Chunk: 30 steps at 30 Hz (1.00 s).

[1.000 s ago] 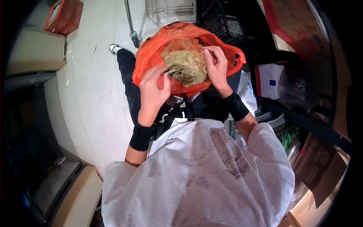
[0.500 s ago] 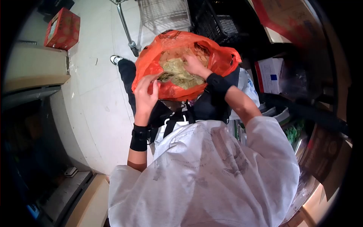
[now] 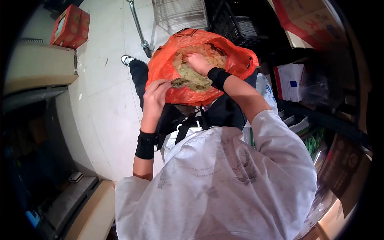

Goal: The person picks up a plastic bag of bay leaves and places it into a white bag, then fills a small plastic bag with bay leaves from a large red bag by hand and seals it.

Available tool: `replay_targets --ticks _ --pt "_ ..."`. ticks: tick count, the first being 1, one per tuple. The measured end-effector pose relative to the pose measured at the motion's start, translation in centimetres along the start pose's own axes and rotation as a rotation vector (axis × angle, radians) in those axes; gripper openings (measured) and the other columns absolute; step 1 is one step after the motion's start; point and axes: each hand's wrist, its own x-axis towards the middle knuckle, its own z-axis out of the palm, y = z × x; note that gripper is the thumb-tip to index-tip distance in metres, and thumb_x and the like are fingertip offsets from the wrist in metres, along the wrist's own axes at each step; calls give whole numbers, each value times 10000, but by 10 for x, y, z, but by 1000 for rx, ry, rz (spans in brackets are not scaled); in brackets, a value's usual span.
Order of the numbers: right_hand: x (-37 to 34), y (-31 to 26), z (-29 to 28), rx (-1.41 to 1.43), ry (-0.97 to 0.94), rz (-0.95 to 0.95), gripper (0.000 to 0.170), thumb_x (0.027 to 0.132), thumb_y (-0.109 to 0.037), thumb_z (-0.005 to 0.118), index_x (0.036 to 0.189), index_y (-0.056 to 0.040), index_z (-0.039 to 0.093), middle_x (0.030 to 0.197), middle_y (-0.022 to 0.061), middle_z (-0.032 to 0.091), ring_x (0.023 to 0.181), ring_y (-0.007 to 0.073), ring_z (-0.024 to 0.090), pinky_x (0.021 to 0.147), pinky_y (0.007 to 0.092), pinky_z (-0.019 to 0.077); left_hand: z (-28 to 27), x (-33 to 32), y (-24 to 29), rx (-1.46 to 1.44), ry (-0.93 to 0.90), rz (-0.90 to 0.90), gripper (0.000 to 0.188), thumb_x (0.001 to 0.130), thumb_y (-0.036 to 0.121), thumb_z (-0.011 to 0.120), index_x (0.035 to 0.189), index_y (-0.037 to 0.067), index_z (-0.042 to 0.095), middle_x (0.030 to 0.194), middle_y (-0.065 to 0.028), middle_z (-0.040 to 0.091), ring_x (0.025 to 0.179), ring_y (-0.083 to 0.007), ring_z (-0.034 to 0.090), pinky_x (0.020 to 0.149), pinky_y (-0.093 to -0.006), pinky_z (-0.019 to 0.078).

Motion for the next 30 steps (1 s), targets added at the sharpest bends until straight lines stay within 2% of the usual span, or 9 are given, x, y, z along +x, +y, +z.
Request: replay_targets --ticks 4,7,10,11,14,17,20,24,30 --pt "-11 7 -17 20 -6 58 169 961 -155 663 1029 -37 763 973 183 736 1025 402 704 917 512 560 -2 -10 19 -44 18 2 158 875 -91 700 1000 -29 774 1091 -146 761 1023 -324 735 915 -382 579" --pt "-18 6 -29 424 251 75 234 972 -213 704 960 14 757 865 214 704 957 390 709 829 489 552 18 -22 -8 -35 -33 -60 164 869 -92 704 999 -26 780 1070 -141 765 1015 -314 741 911 -382 582" --pt "-30 -9 -66 549 180 250 296 987 -224 736 1003 71 732 1001 264 708 918 421 685 793 468 529 21 -24 -14 -15 -10 -20 180 871 -55 735 1033 -10 797 1094 -147 769 1007 -320 745 907 -385 585" --pt "-36 -17 -76 666 298 177 312 976 -233 772 1026 73 734 988 214 721 870 368 680 770 428 520 19 -23 -10 -44 -22 -90 163 878 -37 758 1034 -7 798 1107 -149 770 1004 -323 747 900 -382 586" --pt "-63 -65 -125 945 407 133 275 968 -197 789 1059 59 746 972 150 710 852 320 670 774 414 525 22 -22 -11 -47 20 -91 149 885 -28 771 1031 -8 797 1109 -145 770 999 -324 749 893 -382 587" --pt "-87 -106 -169 937 297 97 182 964 -134 782 1044 28 767 1014 100 701 953 254 676 848 342 515 23 -20 -9 -51 -3 -99 158 888 -34 767 1041 -8 795 1116 -140 767 1005 -324 750 894 -382 588" --pt "-95 -119 -157 795 367 -59 187 957 -137 785 1069 13 779 1046 103 699 988 254 679 885 348 522 27 -18 -12 -50 6 -67 164 893 -36 763 1051 -4 794 1124 -140 762 1007 -320 751 890 -378 590" --pt "-100 -120 -148 633 343 -119 250 937 -147 803 1161 -37 786 1110 115 686 1027 280 676 913 378 531 27 -15 -13 -50 11 -65 151 896 -28 769 1046 -15 786 1120 -141 762 1007 -316 750 886 -373 590" --pt "-102 -117 -167 775 416 26 205 940 -170 799 1108 -54 788 1055 110 701 1020 293 670 924 395 525 27 -15 -12 -48 20 -54 145 895 -24 774 1040 -25 783 1118 -141 762 999 -315 750 883 -375 588"
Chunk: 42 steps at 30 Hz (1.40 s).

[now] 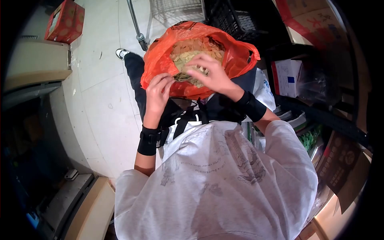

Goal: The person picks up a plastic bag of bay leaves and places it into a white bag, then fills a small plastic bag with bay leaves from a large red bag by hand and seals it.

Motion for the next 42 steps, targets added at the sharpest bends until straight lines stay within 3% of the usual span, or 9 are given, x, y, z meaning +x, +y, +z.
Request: replay_targets --ticks 8,11,15,20,22,26,31,34,42 --pt "30 184 -4 -264 -44 501 246 932 -173 747 1123 -19 754 1018 144 715 969 242 703 852 365 551 -10 4 4 -74 -35 -33 143 889 -36 759 1031 -30 774 1099 -167 746 1008 -352 731 878 -408 580" --pt "41 233 5 -632 -287 459 466 807 -297 782 1186 -29 740 1109 243 748 1080 448 709 957 493 565 -20 13 34 -22 51 82 161 863 -66 767 1020 -31 774 1086 -167 746 989 -346 724 864 -405 581" --pt "64 225 19 -594 -380 611 565 830 -353 781 1258 4 690 1227 323 702 1176 426 684 1003 488 544 -16 4 21 -31 54 22 166 857 -71 762 1016 -28 775 1084 -162 748 993 -352 724 862 -409 579" --pt "61 274 34 -501 -186 765 966 874 -381 759 1658 -50 302 1725 241 252 1514 470 364 1251 496 334 -26 2 43 -24 36 24 128 900 -60 736 1015 -29 783 1100 -136 775 1002 -310 747 899 -378 582" --pt "62 256 39 -649 -173 714 972 872 -436 752 1661 -56 330 1724 246 276 1511 476 367 1233 496 357 -24 -1 33 -23 5 -20 120 909 -69 722 1008 -35 780 1084 -142 775 1001 -310 748 903 -379 583" --pt "66 262 31 -582 -443 787 700 816 -567 785 1218 6 765 1233 233 752 1129 376 723 995 444 556 -27 -4 48 -53 38 -31 126 907 -72 726 1019 -38 774 1063 -157 777 998 -301 756 901 -361 585" --pt "55 255 33 -176 14 623 537 753 -335 948 1165 -37 775 1054 112 791 999 258 740 906 383 576 -14 -6 27 -93 12 -44 133 889 -69 745 1018 -40 765 1063 -157 764 967 -320 746 859 -376 589" --pt "72 249 16 -154 -191 1013 518 740 -293 975 1146 -47 769 990 77 783 899 204 720 858 363 573 -17 -7 30 -91 21 -19 135 885 -67 747 1017 -39 761 1053 -158 753 942 -337 738 825 -390 591" --pt "61 278 6 -351 -190 615 300 787 -209 948 981 -41 792 856 94 765 789 205 707 763 367 575 -13 1 28 -87 41 -20 144 874 -55 764 1016 -34 762 1061 -155 757 949 -341 743 837 -388 593"
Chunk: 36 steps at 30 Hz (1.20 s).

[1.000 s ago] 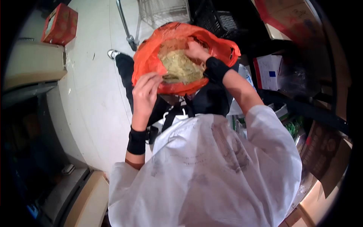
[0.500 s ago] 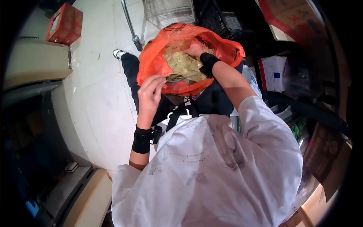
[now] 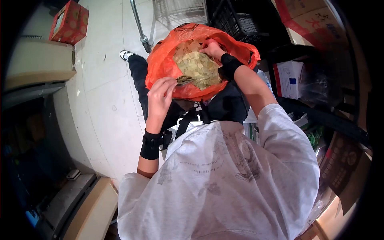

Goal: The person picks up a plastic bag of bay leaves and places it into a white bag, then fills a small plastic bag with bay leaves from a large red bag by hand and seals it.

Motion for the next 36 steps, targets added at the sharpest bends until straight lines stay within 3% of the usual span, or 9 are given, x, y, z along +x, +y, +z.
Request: replay_targets --ticks 6,14,16,19,23,27,32,34,36 --pt "-46 -42 -42 -42 164 -131 277 848 -162 895 1023 23 785 832 175 755 742 246 728 719 389 573 -2 8 1 37 22 -17 131 897 -51 761 1024 -25 780 1075 -142 783 994 -298 763 886 -356 597" --pt "-122 -81 -77 143 279 -105 346 879 -226 887 1032 54 752 733 181 717 648 240 705 638 387 548 15 10 -21 -20 -34 -45 111 907 -33 753 1018 -38 765 1073 -147 778 996 -303 759 888 -359 590" --pt "-139 -88 -81 127 338 -160 307 894 -216 875 1037 33 764 701 114 685 597 172 616 602 346 503 17 10 -22 1 -44 -53 106 908 -22 757 1012 -41 759 1067 -155 773 993 -314 756 885 -367 586" --pt "-171 -116 -92 525 327 -136 203 936 -167 848 1020 8 789 728 -70 584 638 11 419 578 223 358 18 12 -20 -16 -48 -67 103 907 -13 761 1006 -41 754 1056 -161 768 988 -325 753 875 -372 583" --pt "-196 -148 -78 1004 290 -158 132 969 -101 818 1031 10 784 788 -86 631 682 -8 465 614 200 367 19 17 -20 -7 -58 -54 101 905 -10 764 999 -42 750 1049 -163 766 973 -329 753 866 -373 582" --pt "-204 -166 -43 1178 323 -199 154 953 -58 826 1082 12 781 869 -62 680 737 -2 526 654 193 402 21 22 -21 -12 -58 -49 99 902 -7 770 989 -46 748 1042 -163 767 952 -330 754 859 -374 582" --pt "-203 -165 -23 1123 346 -234 185 916 -39 848 1078 24 786 926 -21 701 800 39 561 698 219 439 20 23 -20 -12 -48 -59 106 898 5 781 984 -48 749 1035 -162 767 955 -328 755 858 -379 582" --pt "-202 -161 -23 697 451 -373 184 867 -39 867 1027 10 792 939 29 730 889 122 622 778 283 487 20 23 -22 -8 -43 -39 114 896 12 788 987 -46 753 1036 -164 766 964 -327 754 860 -382 582" --pt "-203 -159 -29 574 460 -457 184 848 -51 874 1006 -2 794 963 51 740 935 168 638 815 312 496 19 24 -21 -5 -46 -44 116 895 13 789 990 -46 754 1037 -166 766 969 -329 754 863 -384 582"
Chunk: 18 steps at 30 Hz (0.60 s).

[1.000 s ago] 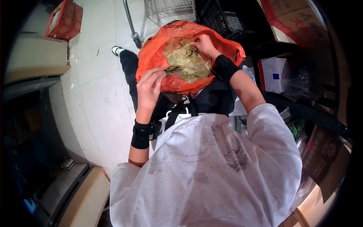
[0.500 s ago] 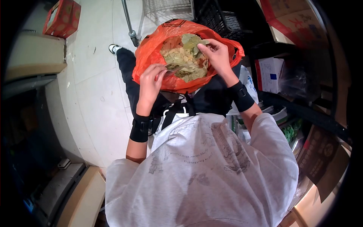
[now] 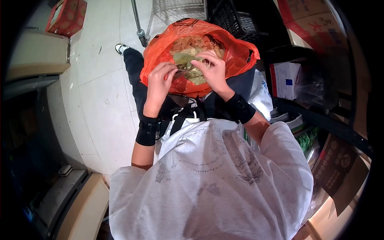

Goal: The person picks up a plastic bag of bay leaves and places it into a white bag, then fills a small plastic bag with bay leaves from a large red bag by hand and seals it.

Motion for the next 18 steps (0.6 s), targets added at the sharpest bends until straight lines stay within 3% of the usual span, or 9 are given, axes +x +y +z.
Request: replay_targets --ticks 4,14,18 --pt "5 2 -12 -187 -142 -188 192 832 -93 885 981 -17 790 1014 91 758 996 263 667 874 366 514 -1 0 0 -22 -17 -9 125 895 18 793 1000 -43 760 1038 -171 764 971 -335 752 867 -389 581" --pt "31 -20 -25 -245 -368 -228 185 868 -92 853 1002 7 773 964 120 732 938 285 662 841 383 527 1 -4 -1 -3 -26 39 128 898 29 795 1008 -30 770 1043 -178 752 954 -349 743 851 -383 578" --pt "39 -26 -20 -215 -416 -328 157 902 -80 808 1014 18 758 955 121 722 920 307 659 829 395 531 1 -4 0 -8 -69 16 126 908 32 786 1024 -17 776 1032 -171 746 936 -352 738 835 -387 575"
